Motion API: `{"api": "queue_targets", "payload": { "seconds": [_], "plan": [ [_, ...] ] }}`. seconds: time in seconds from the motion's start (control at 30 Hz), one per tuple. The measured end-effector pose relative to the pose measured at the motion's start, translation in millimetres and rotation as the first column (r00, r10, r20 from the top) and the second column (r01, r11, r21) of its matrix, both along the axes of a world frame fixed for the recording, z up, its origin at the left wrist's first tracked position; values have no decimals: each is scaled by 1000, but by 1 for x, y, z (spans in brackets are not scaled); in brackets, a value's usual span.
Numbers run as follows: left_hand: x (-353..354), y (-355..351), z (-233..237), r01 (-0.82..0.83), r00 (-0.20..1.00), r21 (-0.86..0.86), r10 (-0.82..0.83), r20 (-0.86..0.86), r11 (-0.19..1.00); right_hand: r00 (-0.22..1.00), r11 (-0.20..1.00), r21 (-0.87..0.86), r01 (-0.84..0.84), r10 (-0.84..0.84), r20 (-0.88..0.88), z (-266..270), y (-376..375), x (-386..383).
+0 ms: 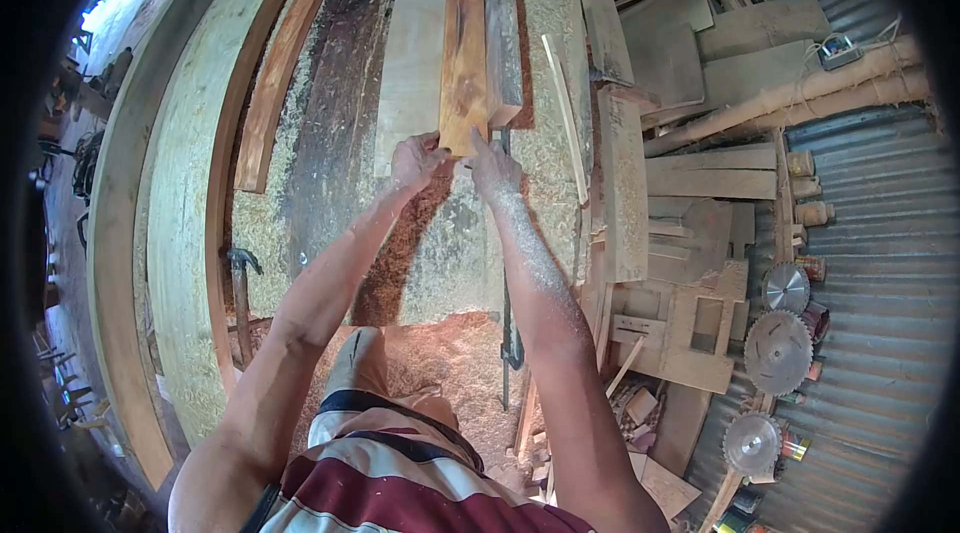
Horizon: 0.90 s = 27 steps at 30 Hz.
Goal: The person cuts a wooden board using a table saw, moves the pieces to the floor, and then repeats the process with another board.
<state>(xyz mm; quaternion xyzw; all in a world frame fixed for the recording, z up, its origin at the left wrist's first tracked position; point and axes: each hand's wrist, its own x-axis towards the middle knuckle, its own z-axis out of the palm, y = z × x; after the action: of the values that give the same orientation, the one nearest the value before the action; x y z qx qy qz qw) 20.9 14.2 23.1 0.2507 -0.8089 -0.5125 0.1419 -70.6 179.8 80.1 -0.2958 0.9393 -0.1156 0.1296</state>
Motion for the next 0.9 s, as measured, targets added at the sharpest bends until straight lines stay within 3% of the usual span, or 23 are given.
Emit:
{"api": "queue_targets", "payload": {
  "seconds": [0.13,0.33,0.43,0.63,0.7,0.8,0.87,0.9],
  "plan": [
    [-19,-11,-18,-161,985,170,170,-37,972,1000,1000,4,2,-2,28,7,-13,-17],
    [-41,-17,-22,-244,968,273,252,5,931,996,998,-49,-50,46,-80,-18,-23,-43],
    [-47,-23,-14,-261,960,200,275,-44,944,995,998,-35,-53,50,-83,-18,-34,-51],
    [-69,-40,-4,-254,965,247,261,5,935,996,1000,17,11,-9,-93,-7,-54,-61],
    [-76,-48,-1,-239,969,163,247,-27,957,993,998,-2,60,-60,-97,-7,-59,-57],
    [-77,-45,-4,-247,967,157,254,-25,956,977,989,-64,137,-145,-157,-12,-49,-37],
    [-85,-49,-5,-255,965,166,263,-24,953,981,975,-138,175,-184,-59,22,-31,12],
    [-88,-51,-9,-254,965,161,261,-22,954,968,966,-208,151,-187,-168,15,-12,42]
  ]
}}
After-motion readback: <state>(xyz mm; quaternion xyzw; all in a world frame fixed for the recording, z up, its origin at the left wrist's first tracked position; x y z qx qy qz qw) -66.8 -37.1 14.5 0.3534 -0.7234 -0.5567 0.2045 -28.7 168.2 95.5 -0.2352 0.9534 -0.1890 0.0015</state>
